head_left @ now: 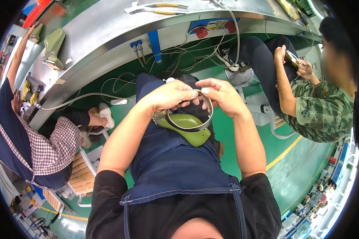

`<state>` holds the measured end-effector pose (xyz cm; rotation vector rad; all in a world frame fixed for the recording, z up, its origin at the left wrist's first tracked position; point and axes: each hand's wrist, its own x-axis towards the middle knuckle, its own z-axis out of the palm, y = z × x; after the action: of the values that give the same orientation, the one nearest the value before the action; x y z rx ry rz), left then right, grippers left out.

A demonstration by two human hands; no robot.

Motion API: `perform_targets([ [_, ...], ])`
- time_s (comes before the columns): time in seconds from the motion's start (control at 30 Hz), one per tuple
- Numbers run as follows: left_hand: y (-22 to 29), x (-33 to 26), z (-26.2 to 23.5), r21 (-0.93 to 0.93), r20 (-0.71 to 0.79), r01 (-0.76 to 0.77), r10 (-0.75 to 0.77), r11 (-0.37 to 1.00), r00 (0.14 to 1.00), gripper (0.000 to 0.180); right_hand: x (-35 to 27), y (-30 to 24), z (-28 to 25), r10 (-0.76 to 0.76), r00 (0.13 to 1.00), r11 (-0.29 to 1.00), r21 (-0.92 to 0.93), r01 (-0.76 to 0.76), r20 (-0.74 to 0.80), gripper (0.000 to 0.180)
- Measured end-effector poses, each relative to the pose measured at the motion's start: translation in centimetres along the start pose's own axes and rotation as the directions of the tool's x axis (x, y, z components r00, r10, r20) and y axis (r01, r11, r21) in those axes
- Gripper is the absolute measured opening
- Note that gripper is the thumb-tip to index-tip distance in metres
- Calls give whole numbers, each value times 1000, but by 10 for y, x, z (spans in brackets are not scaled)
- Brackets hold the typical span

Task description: The person assembles green slip-on shoes on a factory assembly line. They pick up a shoe and a metal ring, place the ring on the sole, and use pliers to secure it. They then use a pneumatic staple gun to fasten the ring to the shoe. The person repeats this process for multiple shoes, placing finished units on the conveyor belt.

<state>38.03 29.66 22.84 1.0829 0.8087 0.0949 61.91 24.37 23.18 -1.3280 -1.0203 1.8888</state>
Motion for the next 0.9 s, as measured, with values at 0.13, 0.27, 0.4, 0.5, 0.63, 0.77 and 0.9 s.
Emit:
perform_targets([
  [0.13,-14,3,-3,-62,-73,-192,188,979,980,32,-9,4,5,-35,999,991,126,33,15,48],
  [0.27,-37,-3,3,-70,-490,-408,325,910,809,46,-19,11,27,-127,985,960,235,151,-115,51],
  [0.4,-64,-25,0,-486,-452,-385,152,784,879,48,-19,24,56,-332,889,910,141,390,-316,55],
  [0.5,-73,-36,5,-560,-397,-381,166,736,903,39,-25,30,81,-440,831,876,40,480,-341,63],
  [0.63,-78,-40,3,-498,-439,-437,216,749,872,40,-35,37,101,-546,793,837,-164,521,-270,74],
  [0.77,-73,-42,6,-437,-438,-454,257,777,861,42,-45,42,108,-650,734,749,-331,574,-197,81],
  [0.9,-74,-41,7,-394,-443,-472,287,789,850,41,-46,47,112,-700,694,695,-386,606,-171,84],
])
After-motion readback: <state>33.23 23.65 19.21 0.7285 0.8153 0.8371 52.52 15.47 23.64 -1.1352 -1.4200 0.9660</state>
